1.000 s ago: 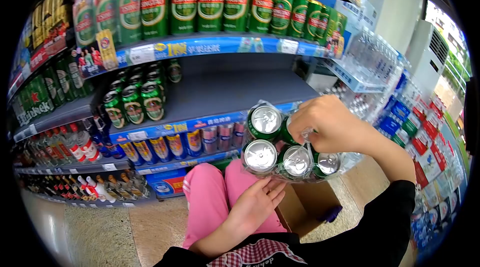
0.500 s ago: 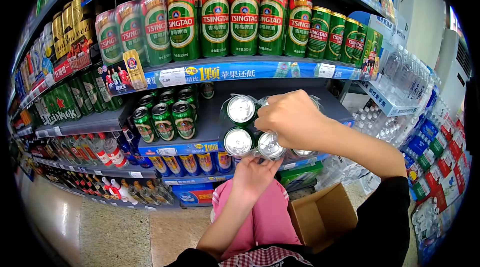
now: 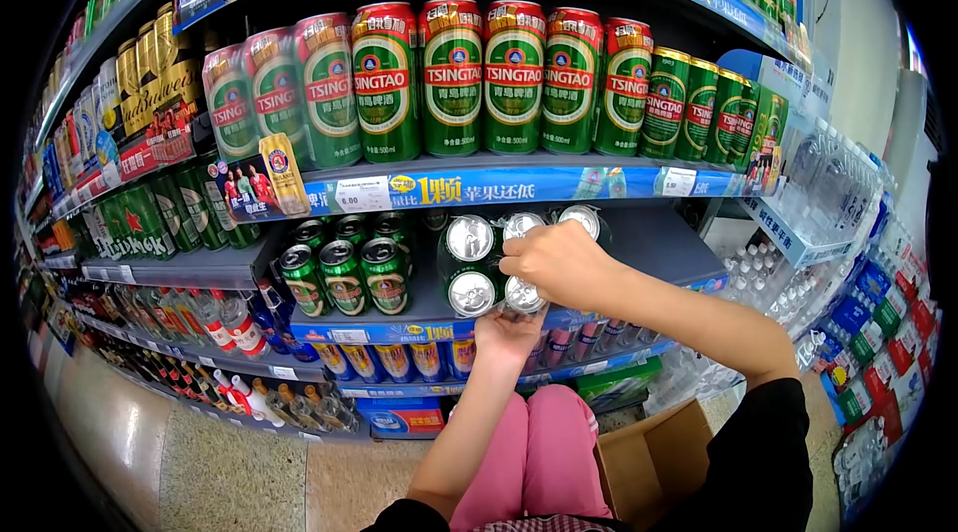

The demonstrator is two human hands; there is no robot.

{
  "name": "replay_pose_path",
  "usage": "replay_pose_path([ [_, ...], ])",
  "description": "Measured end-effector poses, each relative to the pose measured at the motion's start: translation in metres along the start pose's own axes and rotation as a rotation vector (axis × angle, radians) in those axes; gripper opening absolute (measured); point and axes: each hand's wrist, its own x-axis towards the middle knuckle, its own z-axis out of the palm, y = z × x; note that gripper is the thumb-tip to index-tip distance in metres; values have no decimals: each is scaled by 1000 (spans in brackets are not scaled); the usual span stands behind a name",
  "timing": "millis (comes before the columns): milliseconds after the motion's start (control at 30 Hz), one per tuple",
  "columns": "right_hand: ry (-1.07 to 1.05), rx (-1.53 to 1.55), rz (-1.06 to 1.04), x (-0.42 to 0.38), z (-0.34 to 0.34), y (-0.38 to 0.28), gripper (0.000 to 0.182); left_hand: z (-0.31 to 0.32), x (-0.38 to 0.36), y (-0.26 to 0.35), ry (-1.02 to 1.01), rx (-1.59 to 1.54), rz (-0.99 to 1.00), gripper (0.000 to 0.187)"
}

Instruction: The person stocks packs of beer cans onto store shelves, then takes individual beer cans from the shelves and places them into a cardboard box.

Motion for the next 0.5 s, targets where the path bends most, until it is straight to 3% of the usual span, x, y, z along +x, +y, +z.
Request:
replay_pose_path([
  [100,10,-6,16,3,13,7,16,2,5,2,73,-14,41,48],
  [500,94,-13,13,15,41,26,18,1,12,12,51,-8,-31,48],
])
